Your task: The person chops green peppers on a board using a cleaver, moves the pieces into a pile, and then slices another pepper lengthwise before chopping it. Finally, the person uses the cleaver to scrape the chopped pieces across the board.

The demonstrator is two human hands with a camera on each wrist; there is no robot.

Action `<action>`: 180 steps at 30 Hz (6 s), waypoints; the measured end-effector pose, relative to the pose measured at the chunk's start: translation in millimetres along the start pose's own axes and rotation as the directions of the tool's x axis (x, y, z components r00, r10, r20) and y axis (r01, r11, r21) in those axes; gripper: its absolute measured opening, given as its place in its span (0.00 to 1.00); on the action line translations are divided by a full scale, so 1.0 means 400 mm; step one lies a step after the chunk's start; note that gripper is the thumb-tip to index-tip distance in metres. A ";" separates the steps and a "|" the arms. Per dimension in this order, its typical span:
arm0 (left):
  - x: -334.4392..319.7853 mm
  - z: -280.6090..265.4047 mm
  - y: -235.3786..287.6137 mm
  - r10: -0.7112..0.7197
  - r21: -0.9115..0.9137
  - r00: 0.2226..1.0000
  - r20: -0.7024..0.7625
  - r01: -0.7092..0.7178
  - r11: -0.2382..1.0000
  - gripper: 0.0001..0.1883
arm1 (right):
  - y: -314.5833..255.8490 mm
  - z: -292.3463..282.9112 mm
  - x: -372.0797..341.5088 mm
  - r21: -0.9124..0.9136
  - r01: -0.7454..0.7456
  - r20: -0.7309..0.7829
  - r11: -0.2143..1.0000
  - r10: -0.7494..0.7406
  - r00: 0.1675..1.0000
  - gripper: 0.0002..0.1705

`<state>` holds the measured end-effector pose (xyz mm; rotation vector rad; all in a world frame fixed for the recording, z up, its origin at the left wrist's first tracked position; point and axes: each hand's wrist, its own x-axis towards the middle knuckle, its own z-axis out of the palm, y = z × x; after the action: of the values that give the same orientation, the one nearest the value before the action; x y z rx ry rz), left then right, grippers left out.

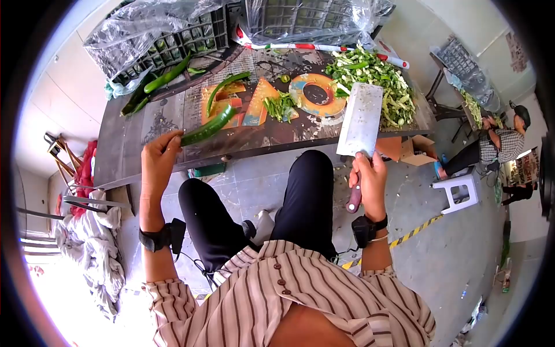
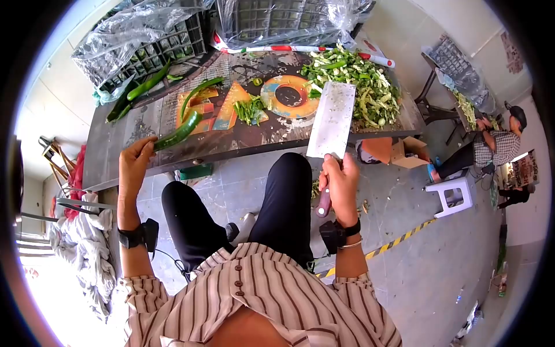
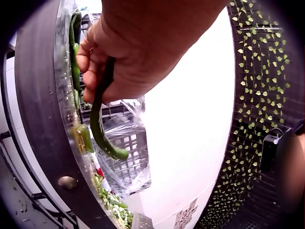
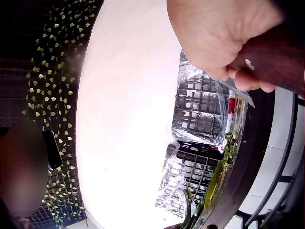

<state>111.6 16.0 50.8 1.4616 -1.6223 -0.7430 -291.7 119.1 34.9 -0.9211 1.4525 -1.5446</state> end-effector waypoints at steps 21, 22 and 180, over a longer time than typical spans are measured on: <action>0.156 -0.078 -0.125 0.154 0.579 0.972 -0.180 -0.022 0.815 0.14 | 0.012 -0.001 -0.027 -0.026 -0.015 0.029 1.000 0.016 0.999 0.08; 0.152 -0.069 -0.111 0.368 0.715 0.905 -0.214 -0.111 0.690 0.14 | 0.014 -0.002 -0.027 -0.025 -0.020 0.028 0.999 0.021 0.999 0.08; 0.031 0.246 0.056 0.485 0.198 0.860 -0.157 -0.454 0.869 0.18 | -0.150 0.352 0.193 -0.488 0.683 0.839 0.543 0.075 0.540 0.39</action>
<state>15.4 -1.8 23.3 1.1237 -1.8068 -0.1840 -199.8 -8.1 103.6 -2.2398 1.2219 -0.3699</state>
